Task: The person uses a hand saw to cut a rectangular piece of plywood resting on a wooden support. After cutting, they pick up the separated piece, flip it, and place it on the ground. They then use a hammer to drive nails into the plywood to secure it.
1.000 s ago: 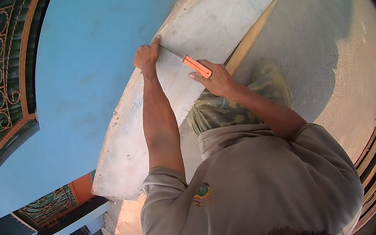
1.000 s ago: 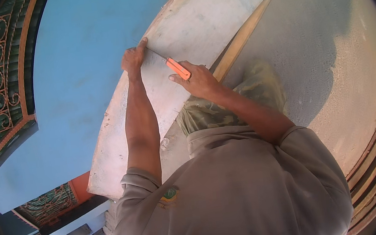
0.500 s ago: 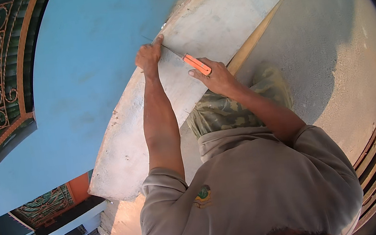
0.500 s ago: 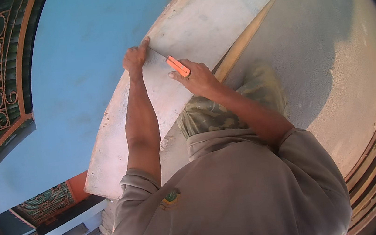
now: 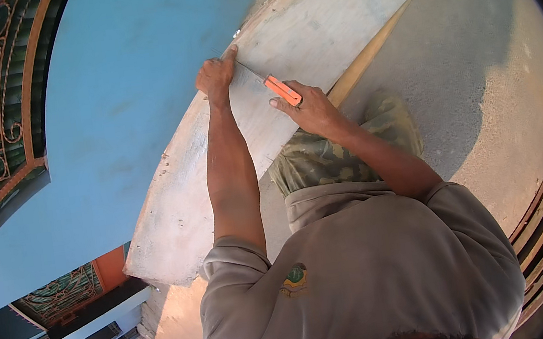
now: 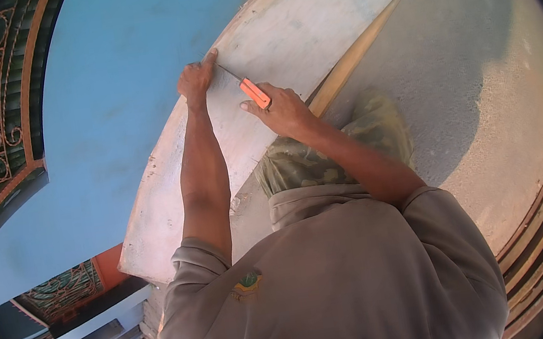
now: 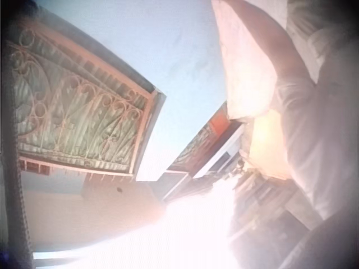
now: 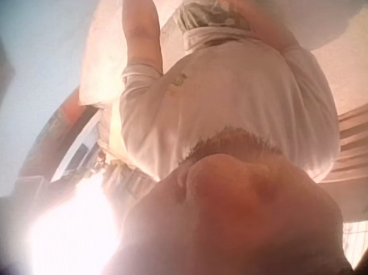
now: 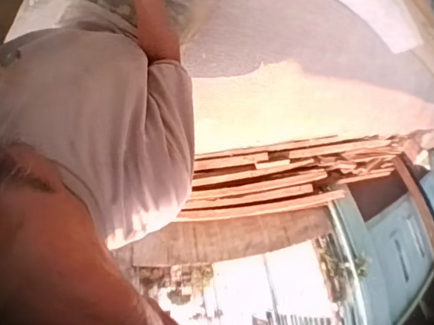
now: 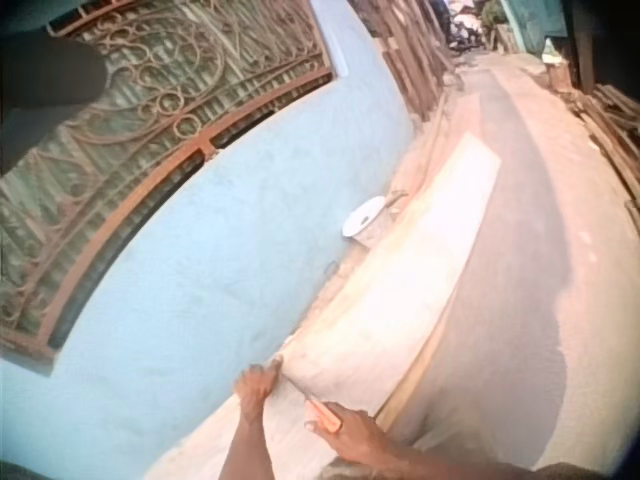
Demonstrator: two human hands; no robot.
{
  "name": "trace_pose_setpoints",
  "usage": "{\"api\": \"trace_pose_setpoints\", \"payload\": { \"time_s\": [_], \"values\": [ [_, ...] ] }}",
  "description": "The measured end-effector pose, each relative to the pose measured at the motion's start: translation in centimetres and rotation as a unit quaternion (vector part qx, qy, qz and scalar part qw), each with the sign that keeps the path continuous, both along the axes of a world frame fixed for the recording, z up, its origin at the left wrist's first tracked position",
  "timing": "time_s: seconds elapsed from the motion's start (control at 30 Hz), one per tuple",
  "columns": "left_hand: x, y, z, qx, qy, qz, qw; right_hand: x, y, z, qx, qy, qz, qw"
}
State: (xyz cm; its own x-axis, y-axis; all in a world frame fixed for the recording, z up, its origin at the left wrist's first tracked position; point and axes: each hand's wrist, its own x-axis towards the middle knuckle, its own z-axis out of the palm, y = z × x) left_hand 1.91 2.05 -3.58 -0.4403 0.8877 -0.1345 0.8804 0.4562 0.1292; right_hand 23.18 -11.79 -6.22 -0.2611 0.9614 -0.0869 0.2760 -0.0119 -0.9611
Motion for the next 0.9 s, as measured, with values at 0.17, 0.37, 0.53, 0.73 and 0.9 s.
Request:
{"api": "trace_pose_setpoints", "payload": {
  "time_s": [0.17,0.37,0.53,0.73,0.9],
  "values": [
    [-3.0,0.0,-2.1,0.024,-0.004,0.027,0.999,7.6,-9.1,0.0,-0.076,0.064,0.018,0.995],
    [-2.4,0.4,-3.7,0.046,0.048,0.009,0.998,11.8,-14.1,1.6,0.072,-0.037,-0.069,0.994],
    [-1.5,1.3,-0.5,0.032,0.021,-0.007,0.999,20.6,-4.5,4.0,-0.171,-0.037,-0.087,0.981],
    [-3.3,1.5,-3.4,0.012,0.015,-0.003,1.000,19.7,-14.2,3.3,-0.088,-0.007,-0.013,0.996],
    [-1.9,0.7,-0.9,-0.033,-0.024,0.040,0.998,18.2,-15.0,1.2,-0.040,0.038,-0.044,0.997]
  ]
}}
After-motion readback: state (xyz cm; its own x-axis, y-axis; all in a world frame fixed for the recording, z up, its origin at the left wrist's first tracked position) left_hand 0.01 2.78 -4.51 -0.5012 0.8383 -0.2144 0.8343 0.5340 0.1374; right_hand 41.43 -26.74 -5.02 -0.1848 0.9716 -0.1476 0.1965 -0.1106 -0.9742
